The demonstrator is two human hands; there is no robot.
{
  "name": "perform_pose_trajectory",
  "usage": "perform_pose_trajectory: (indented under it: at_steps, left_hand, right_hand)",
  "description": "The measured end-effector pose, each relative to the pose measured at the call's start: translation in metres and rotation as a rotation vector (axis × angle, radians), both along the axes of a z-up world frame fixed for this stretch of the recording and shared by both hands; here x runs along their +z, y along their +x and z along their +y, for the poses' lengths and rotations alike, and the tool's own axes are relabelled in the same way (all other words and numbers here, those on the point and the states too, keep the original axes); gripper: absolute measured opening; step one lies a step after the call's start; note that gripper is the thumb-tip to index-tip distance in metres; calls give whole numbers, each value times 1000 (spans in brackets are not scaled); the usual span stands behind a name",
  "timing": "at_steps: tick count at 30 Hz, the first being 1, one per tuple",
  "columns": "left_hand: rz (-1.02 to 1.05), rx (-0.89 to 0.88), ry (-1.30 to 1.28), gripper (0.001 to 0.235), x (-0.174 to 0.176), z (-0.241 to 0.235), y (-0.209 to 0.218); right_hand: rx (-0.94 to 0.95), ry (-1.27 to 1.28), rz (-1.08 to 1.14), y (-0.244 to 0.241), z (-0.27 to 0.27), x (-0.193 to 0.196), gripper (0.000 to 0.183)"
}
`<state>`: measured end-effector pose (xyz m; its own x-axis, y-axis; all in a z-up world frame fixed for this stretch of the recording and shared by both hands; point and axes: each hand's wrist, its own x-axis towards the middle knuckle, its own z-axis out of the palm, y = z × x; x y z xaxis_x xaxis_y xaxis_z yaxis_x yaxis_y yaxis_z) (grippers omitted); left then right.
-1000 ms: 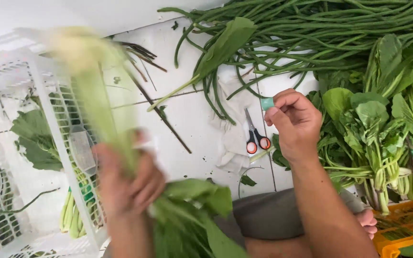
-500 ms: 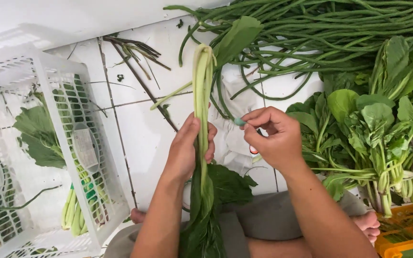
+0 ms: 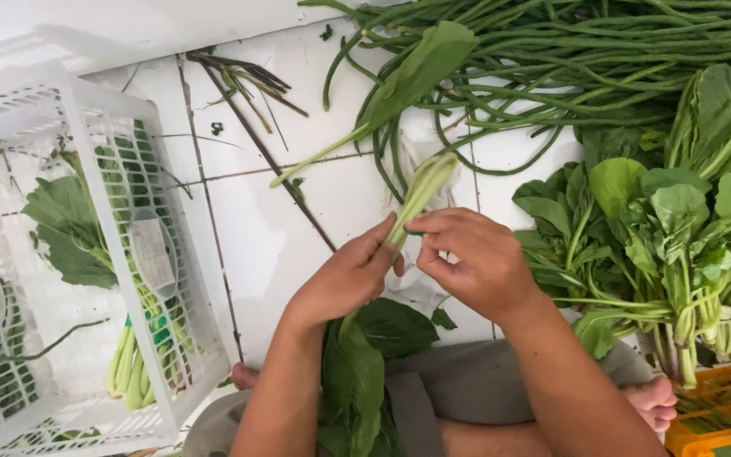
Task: The person gathers bunches of leafy green vegetables, wraps them with green tape, and secures them using scissors. The person then places the bundled vegetables into a white plastic crate.
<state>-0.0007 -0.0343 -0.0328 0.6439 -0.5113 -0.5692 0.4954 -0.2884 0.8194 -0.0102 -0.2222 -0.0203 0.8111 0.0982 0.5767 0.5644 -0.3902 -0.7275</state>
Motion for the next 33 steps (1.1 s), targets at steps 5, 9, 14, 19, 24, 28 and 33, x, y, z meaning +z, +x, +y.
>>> perform_pose_trajectory:
  at_steps: [5,9,14,19,24,28,33]
  left_hand:
    - [-43,-129,71,60,11,2,0]
    - [-53,-160,94,58,-7,4,-3]
    - [-86,-152,102,58,-10,9,-5]
    - [-103,21,163,60,-1,12,3]
    - [-220,233,325,57,30,34,11]
    - [-948,351,587,53,54,48,-4]
    - [-1148,365,761,55,61,50,-10]
  right_hand:
    - [148,-209,55,1,-4,4,24]
    - [180,-313,92,0,-1,12,24]
    - [180,-320,155,-1,0,11,23]
    - [87,-140,294,-8,-16,-16,18]
    - [21,-186,454,-2,-31,-22,13]
    - [3,-296,894,1,-31,-18,6]
    - [14,-320,967,2,-24,-24,15]
